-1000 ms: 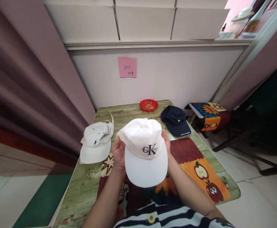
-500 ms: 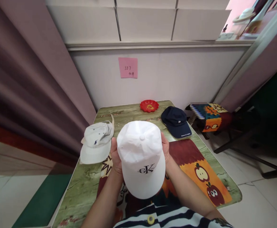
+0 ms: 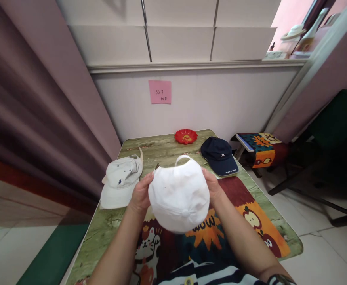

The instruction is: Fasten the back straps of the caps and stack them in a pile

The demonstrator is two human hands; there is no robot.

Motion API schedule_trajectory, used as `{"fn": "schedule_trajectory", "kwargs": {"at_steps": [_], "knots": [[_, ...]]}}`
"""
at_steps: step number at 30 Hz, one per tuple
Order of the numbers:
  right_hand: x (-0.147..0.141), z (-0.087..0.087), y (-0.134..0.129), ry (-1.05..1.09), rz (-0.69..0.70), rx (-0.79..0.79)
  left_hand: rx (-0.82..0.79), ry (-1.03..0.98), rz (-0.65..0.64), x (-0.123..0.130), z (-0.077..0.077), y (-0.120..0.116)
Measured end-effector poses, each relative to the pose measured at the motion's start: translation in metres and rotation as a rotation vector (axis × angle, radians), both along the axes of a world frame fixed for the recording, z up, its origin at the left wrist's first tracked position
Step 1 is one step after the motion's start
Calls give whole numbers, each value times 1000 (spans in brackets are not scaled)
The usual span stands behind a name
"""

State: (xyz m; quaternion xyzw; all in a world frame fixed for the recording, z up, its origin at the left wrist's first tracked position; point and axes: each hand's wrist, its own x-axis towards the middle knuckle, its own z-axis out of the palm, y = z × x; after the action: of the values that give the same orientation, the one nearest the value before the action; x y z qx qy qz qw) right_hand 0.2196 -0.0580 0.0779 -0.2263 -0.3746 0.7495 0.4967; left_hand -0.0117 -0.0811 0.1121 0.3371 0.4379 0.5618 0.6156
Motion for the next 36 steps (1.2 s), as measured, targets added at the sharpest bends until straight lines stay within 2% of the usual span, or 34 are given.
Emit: {"fn": "schedule_trajectory", "kwargs": {"at_steps": [1,2,5,7,8,10,12,14,16,19,24,27,32,36], "knots": [[3,11,8,2,8,48,17,-33,-119,-3,11,9],[6,24,16,-9,16,87,60,-56,-185,-6,24,18],[19,59,35,-62,-78,200,200,-16,-241,-13,59,35],[28,70,38,-127,-156,267,271,80,-265,-15,72,37],[32,71,37,-175,-173,298,294,138,-280,-15,72,35],[38,64,30,-303,-153,344,296,247,-311,-14,63,29],[41,49,20,-436,-69,352,250,324,-340,-13,46,23],[42,35,10,-525,36,314,193,368,-370,-11,30,18],[41,28,3,-563,132,270,161,385,-397,-9,22,14],[37,35,-5,-594,214,277,152,413,-418,-5,24,9],[28,66,-11,-615,227,303,239,579,-340,1,33,-1],[23,76,-14,-608,126,301,394,783,-204,6,29,-6],[20,76,-22,-598,-103,299,890,1347,97,18,16,-17],[22,73,-33,-517,-213,224,1146,1577,186,21,11,-22]]}}
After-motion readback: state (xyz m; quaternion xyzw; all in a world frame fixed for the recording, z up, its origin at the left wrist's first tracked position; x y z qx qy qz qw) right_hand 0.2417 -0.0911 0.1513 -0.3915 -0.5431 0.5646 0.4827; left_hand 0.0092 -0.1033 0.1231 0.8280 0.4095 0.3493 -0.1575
